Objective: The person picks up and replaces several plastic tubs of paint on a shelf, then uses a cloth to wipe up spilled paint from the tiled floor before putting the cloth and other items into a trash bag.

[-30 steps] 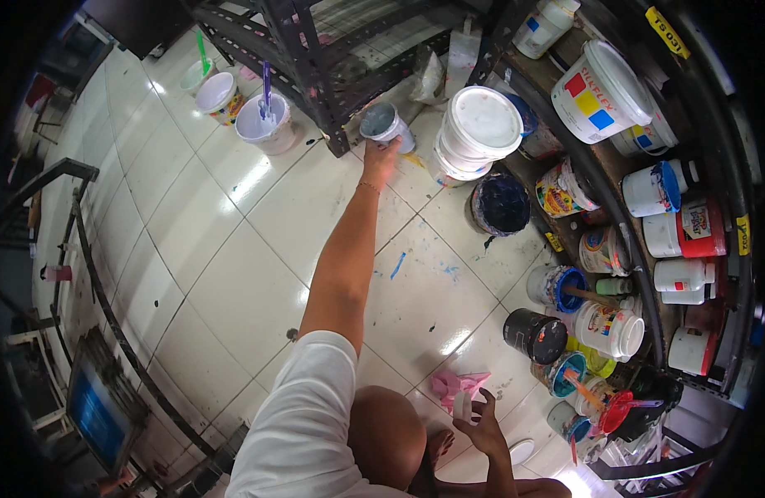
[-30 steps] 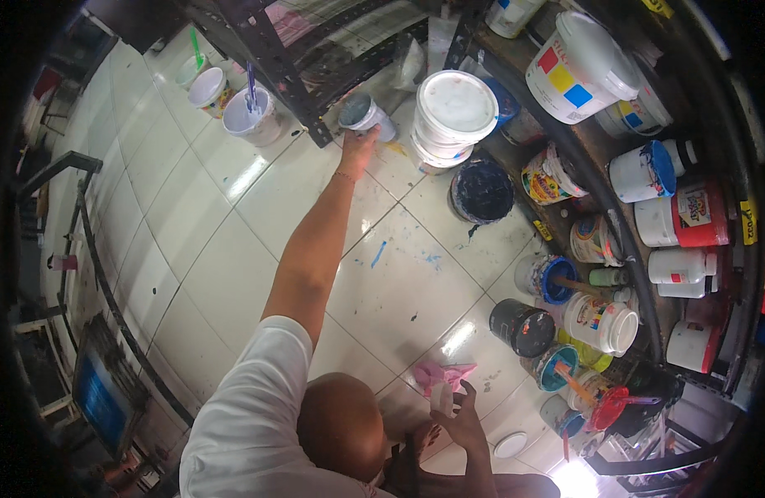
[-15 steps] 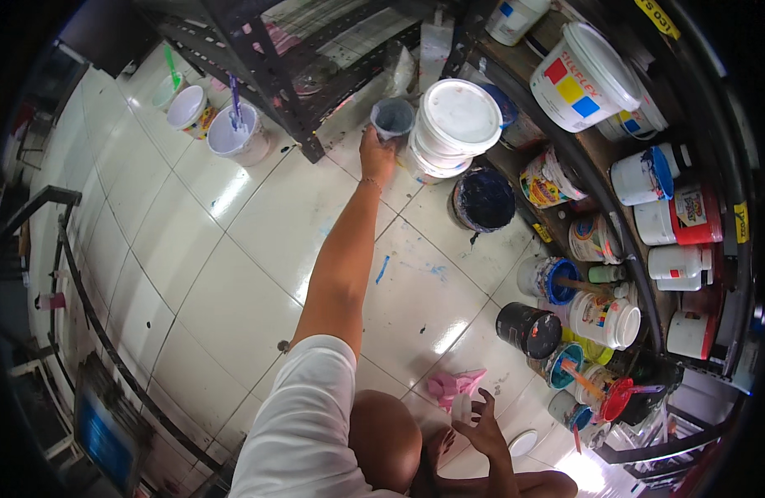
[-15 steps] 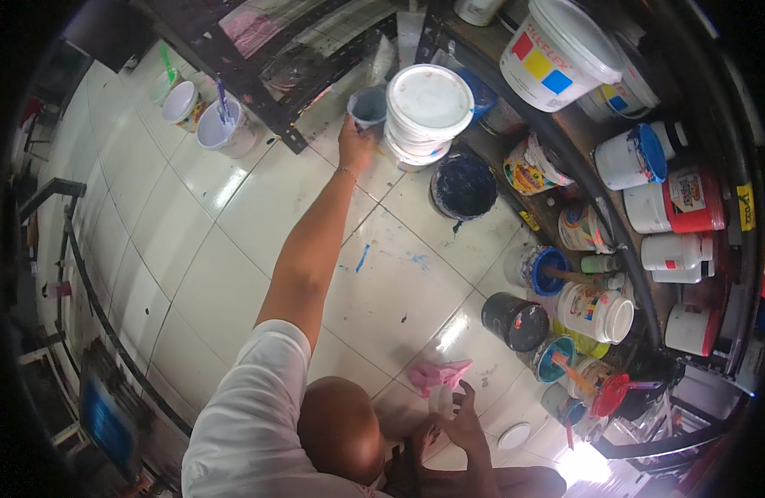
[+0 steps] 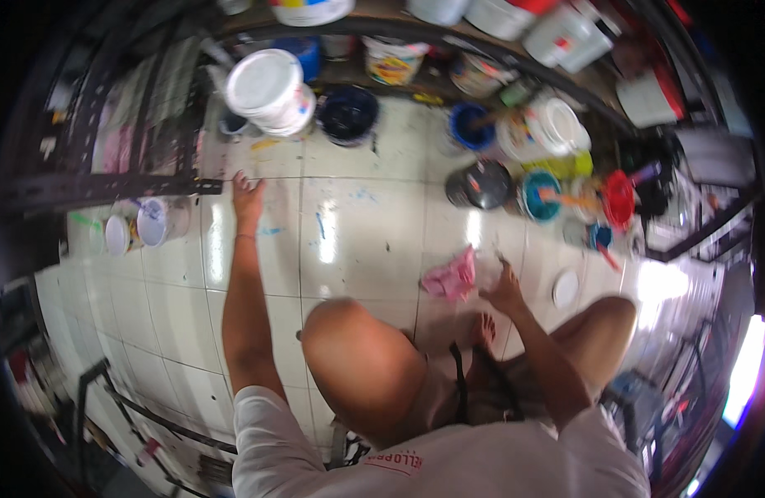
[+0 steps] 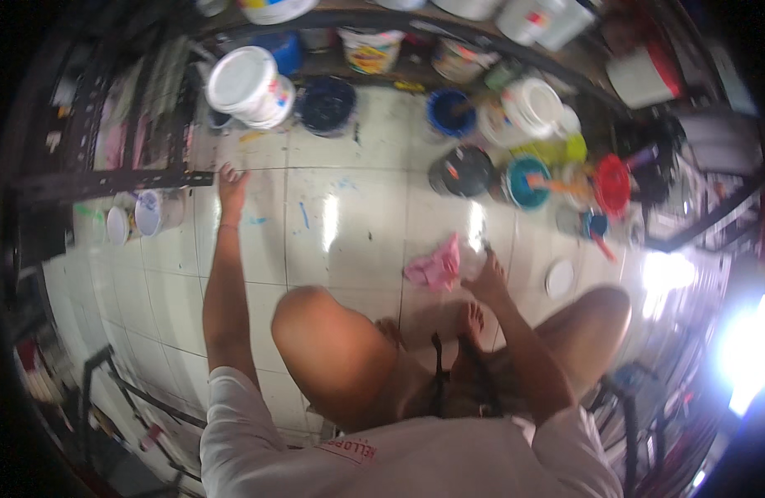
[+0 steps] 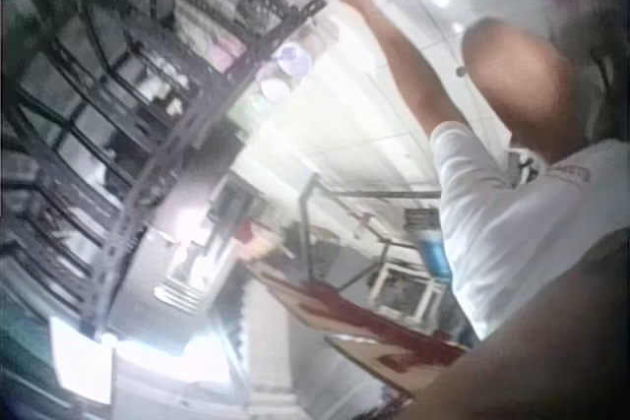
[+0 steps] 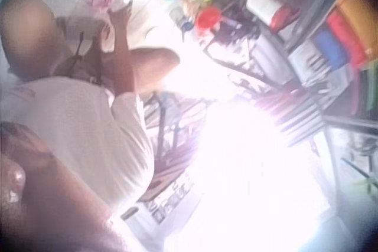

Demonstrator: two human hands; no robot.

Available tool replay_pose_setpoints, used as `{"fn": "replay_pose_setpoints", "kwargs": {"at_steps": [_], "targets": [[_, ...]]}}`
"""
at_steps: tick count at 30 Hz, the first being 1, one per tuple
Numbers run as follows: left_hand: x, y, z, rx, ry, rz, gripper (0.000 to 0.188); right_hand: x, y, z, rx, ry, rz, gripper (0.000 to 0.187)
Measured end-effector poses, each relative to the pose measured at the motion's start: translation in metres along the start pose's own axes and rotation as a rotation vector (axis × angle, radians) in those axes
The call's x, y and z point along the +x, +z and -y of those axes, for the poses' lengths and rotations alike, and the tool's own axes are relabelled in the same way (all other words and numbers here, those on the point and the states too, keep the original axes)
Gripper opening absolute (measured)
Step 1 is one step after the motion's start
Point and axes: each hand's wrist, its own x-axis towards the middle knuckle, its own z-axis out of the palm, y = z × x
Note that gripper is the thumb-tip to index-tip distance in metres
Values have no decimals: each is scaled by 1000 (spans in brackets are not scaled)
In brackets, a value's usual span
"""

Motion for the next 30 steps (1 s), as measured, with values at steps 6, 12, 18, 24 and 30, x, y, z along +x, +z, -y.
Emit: {"fn": "replay_pose_setpoints", "kwargs": {"at_steps": [6, 12, 18, 24, 30], "targets": [[-59, 30, -160, 860, -12, 902, 51, -7, -18, 5, -85, 350, -60, 99], [-177, 168, -178, 1226, 213, 1560, 52, -5, -7, 1, -109, 309, -11, 99], [-349, 265, -31, 926, 566, 1309, 61, -13, -96, 28, -38, 49, 186, 85], [-392, 268, -39, 975, 651, 997, 33, -170, -347, 13, 772, -491, 100, 65], [-385, 287, -47, 909, 617, 1126, 29, -167, -277, -205, 1093, 177, -409, 43]]}}
